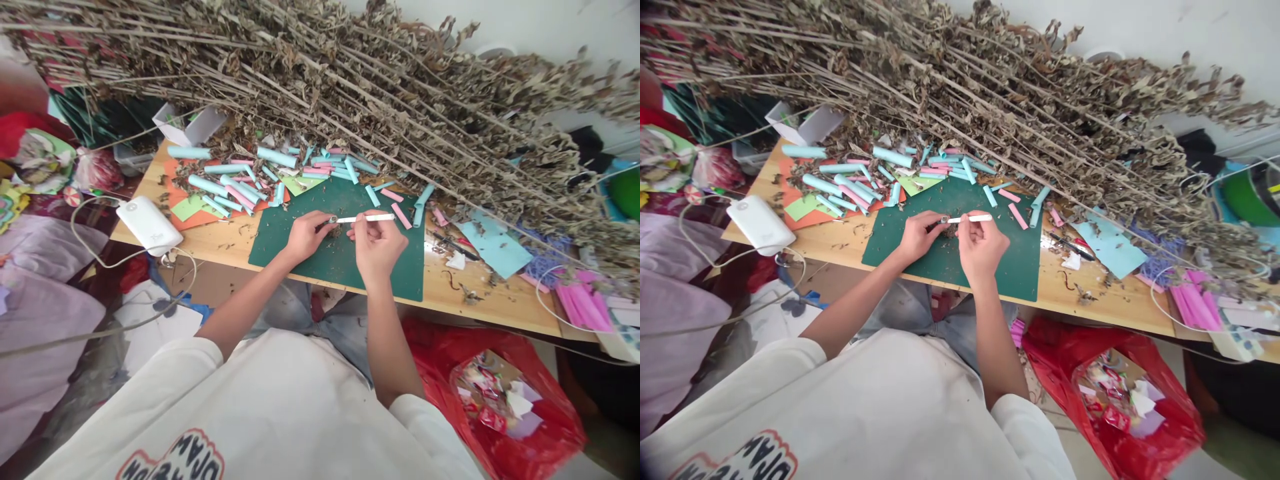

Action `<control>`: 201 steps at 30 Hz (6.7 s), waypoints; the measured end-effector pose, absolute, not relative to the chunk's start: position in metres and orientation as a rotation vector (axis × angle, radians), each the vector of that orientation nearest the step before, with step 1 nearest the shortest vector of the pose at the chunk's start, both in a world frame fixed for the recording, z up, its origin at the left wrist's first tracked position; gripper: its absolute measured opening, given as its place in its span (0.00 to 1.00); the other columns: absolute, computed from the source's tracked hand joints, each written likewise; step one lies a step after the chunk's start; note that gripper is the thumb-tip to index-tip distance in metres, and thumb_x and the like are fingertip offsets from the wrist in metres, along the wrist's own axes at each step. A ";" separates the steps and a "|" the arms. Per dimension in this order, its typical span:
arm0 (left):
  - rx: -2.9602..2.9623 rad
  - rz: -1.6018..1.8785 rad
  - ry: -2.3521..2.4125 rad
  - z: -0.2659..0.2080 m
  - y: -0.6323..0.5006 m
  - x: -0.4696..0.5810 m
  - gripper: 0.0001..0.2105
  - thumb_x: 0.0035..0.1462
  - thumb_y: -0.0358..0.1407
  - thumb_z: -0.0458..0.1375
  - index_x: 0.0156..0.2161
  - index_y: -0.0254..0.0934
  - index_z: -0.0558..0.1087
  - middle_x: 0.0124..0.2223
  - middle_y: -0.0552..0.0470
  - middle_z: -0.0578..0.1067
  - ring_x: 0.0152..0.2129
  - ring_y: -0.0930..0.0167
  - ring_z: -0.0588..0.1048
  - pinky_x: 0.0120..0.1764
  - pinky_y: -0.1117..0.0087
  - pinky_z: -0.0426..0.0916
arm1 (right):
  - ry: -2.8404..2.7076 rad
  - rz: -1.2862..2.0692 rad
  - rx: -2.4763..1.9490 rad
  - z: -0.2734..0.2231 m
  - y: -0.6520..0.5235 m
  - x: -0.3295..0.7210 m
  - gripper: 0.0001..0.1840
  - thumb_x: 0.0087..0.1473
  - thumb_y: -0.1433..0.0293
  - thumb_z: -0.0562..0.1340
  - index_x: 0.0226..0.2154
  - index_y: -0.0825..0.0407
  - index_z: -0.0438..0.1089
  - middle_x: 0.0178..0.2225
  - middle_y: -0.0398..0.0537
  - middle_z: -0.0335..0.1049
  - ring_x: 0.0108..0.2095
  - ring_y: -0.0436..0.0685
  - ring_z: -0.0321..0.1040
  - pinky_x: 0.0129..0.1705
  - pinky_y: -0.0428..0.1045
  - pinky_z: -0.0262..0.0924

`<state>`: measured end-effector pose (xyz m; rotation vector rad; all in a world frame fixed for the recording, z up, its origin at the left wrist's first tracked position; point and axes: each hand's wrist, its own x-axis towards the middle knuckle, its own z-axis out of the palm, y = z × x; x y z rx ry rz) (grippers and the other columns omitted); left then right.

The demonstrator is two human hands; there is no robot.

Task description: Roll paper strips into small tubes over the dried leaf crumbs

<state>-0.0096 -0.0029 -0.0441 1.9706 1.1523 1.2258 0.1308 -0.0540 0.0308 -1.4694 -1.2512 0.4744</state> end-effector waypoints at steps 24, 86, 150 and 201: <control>1.987 1.160 1.169 -0.040 -0.005 -0.012 0.09 0.63 0.35 0.57 0.38 0.34 0.78 0.36 0.48 0.78 0.33 0.70 0.75 0.38 0.72 0.67 | -1.980 0.432 -1.651 0.039 -0.025 0.129 0.08 0.59 0.67 0.57 0.33 0.50 0.71 0.32 0.49 0.76 0.32 0.57 0.72 0.38 0.49 0.63; 1.980 1.128 1.175 -0.041 -0.004 -0.011 0.10 0.63 0.39 0.58 0.42 0.35 0.79 0.36 0.48 0.78 0.31 0.71 0.74 0.36 0.72 0.66 | -1.822 0.318 -1.461 0.038 -0.028 0.130 0.15 0.63 0.61 0.54 0.31 0.51 0.69 0.24 0.45 0.69 0.23 0.52 0.65 0.30 0.48 0.58; 1.991 1.117 1.229 -0.042 -0.003 -0.013 0.09 0.63 0.37 0.57 0.38 0.35 0.78 0.33 0.50 0.77 0.30 0.72 0.73 0.35 0.72 0.65 | -1.876 0.371 -1.417 0.020 -0.017 0.129 0.12 0.63 0.65 0.53 0.34 0.50 0.70 0.33 0.51 0.75 0.35 0.57 0.71 0.41 0.50 0.62; 2.057 1.141 1.247 -0.044 -0.004 -0.012 0.12 0.65 0.38 0.54 0.34 0.34 0.75 0.29 0.51 0.73 0.26 0.73 0.70 0.31 0.73 0.60 | -1.816 0.412 -1.465 0.025 -0.020 0.120 0.07 0.61 0.66 0.55 0.40 0.49 0.67 0.31 0.45 0.71 0.30 0.55 0.67 0.35 0.48 0.58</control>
